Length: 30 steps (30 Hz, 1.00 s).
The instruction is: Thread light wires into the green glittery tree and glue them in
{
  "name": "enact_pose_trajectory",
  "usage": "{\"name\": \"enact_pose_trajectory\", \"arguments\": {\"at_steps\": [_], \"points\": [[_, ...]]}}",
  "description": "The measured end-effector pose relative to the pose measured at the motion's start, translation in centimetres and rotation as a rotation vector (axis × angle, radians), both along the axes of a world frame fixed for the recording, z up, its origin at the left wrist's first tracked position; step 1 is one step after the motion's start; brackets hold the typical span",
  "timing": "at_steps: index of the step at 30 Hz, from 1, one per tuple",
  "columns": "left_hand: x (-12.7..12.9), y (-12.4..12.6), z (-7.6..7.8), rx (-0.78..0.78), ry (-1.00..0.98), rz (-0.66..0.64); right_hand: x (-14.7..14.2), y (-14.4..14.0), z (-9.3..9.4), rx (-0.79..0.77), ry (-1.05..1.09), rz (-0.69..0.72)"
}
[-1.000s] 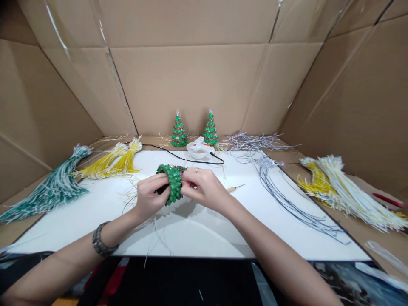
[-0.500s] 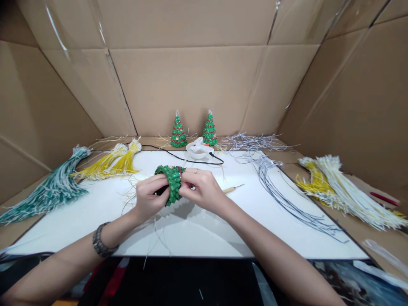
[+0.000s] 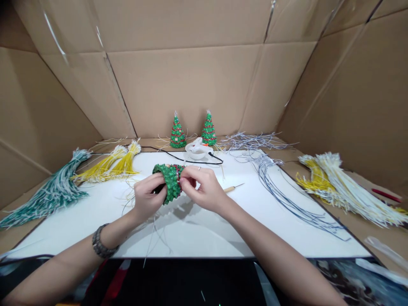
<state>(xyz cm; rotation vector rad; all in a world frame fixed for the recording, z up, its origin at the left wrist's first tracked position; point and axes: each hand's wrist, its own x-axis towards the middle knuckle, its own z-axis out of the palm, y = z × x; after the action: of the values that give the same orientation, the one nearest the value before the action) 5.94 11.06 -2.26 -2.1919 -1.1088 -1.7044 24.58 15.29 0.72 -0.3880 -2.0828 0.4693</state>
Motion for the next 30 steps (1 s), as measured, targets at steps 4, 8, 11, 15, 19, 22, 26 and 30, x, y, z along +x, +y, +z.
{"name": "enact_pose_trajectory", "arguments": {"at_steps": [4, 8, 11, 15, 19, 22, 26, 30], "points": [[0.01, -0.16, 0.07, 0.017, 0.002, 0.012, -0.05, -0.02, 0.01, 0.025, -0.015, 0.034], [0.03, -0.23, 0.15, 0.054, 0.002, 0.04, 0.04, 0.0, 0.13, -0.063, -0.026, 0.091], [0.05, -0.3, 0.33, 0.08, 0.007, 0.045, 0.15, -0.07, 0.31, -0.147, -0.014, 0.12], [0.05, -0.5, 0.75, 0.126, 0.017, 0.023, 0.21, -0.41, 0.67, -0.204, 0.021, 0.142], [0.05, -0.61, 1.0, 0.141, 0.034, 0.011, 0.15, -0.69, 0.9, -0.289, 0.045, 0.148], [0.12, -0.64, 0.96, 0.147, 0.026, -0.005, 0.12, -0.63, 0.83, -0.325, 0.046, 0.15], [0.26, -0.78, 0.92, 0.135, 0.028, -0.051, 0.19, -0.35, 0.61, -0.321, 0.027, 0.148], [0.17, -0.87, 0.96, 0.13, 0.032, -0.04, 0.36, -0.26, 0.54, -0.261, 0.017, 0.188]]}}
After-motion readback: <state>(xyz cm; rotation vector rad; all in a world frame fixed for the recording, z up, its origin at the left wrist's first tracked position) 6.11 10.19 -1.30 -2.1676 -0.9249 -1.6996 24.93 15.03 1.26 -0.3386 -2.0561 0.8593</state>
